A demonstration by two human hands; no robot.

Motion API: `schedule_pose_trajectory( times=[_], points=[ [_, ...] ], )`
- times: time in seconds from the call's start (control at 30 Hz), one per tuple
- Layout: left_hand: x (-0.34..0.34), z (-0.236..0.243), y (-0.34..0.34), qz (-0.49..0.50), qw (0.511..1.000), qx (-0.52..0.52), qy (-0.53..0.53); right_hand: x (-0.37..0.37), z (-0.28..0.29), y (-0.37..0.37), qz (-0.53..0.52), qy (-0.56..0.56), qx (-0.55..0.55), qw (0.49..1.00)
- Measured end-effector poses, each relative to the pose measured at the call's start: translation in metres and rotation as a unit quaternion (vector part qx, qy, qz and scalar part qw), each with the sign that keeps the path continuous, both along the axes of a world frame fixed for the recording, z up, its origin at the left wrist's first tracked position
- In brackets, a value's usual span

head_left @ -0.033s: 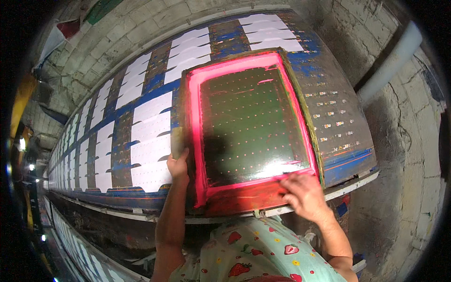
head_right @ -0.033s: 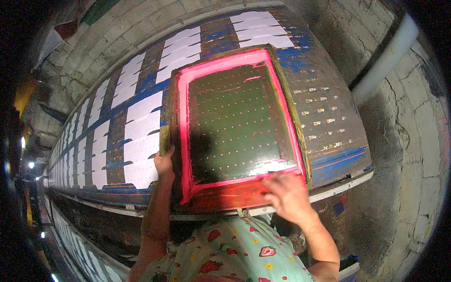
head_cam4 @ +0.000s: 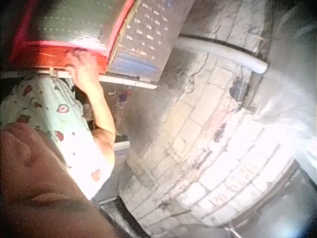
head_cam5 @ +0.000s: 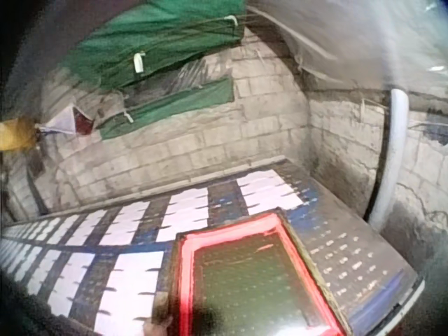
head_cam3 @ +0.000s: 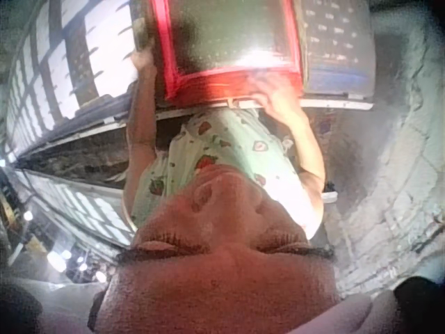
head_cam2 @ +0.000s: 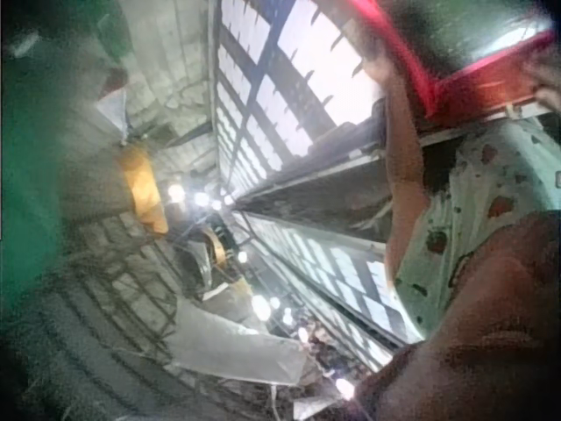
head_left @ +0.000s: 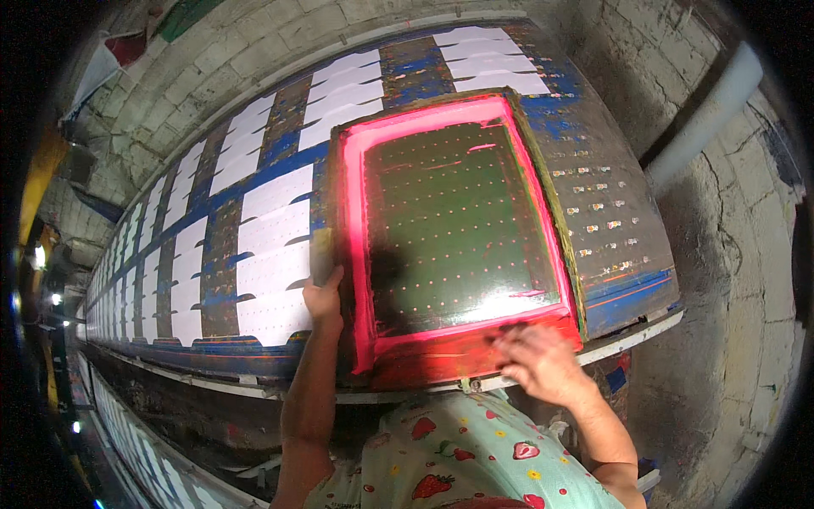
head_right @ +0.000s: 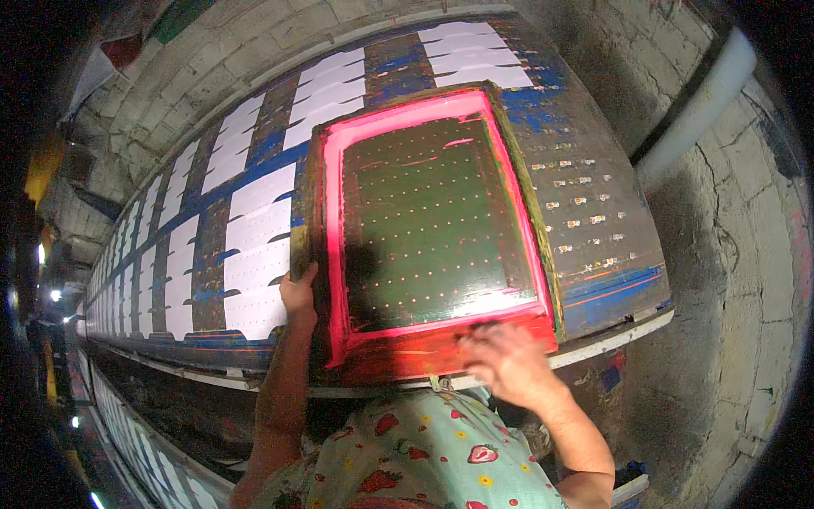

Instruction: The person uses a squeegee to pull pink ink across a screen-printing frame placed over white paper sheets on a workbench. The person repeatedly repositions the frame and pulls the squeegee to transfer ink onto the paper.

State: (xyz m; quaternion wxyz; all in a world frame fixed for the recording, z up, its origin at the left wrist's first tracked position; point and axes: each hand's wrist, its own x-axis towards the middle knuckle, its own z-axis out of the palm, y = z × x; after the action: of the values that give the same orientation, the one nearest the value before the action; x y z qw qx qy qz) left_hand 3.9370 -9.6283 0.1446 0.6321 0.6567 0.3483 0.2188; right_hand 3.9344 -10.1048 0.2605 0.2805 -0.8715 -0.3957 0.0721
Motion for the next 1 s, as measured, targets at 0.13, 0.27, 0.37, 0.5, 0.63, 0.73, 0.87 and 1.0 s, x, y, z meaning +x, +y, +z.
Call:
schedule_pose_trajectory(
  times=[0.13,0.27,0.37,0.5,0.63,0.73,0.87,1.0],
  points=[
    [-0.001,0.021,0.006,-0.058,0.995,0.072,0.033,-0.005,0.008,0.045,0.078,-0.086,-0.13,0.985],
    [0.013,0.04,0.046,-0.146,0.968,0.106,0.177,-0.008,0.016,0.067,0.049,-0.116,-0.142,0.982],
    [0.045,0.043,0.07,-0.133,0.912,0.311,0.233,-0.003,0.012,0.094,0.049,-0.111,-0.147,0.982],
    [0.082,0.061,0.07,-0.128,0.879,0.345,0.302,0.014,0.014,0.115,0.041,-0.066,-0.253,0.964],
    [0.084,0.07,0.06,-0.151,0.894,0.327,0.266,0.004,0.026,0.112,0.042,-0.085,-0.287,0.953],
    [0.083,0.064,0.059,-0.145,0.896,0.34,0.246,-0.02,0.015,0.113,0.018,-0.092,-0.259,0.961],
    [0.084,0.058,0.056,-0.126,0.896,0.366,0.217,-0.039,0.005,0.121,-0.017,-0.122,-0.207,0.971],
    [0.083,0.061,0.055,-0.125,0.884,0.385,0.231,-0.024,-0.009,0.13,-0.017,-0.156,-0.178,0.971]
  ],
)
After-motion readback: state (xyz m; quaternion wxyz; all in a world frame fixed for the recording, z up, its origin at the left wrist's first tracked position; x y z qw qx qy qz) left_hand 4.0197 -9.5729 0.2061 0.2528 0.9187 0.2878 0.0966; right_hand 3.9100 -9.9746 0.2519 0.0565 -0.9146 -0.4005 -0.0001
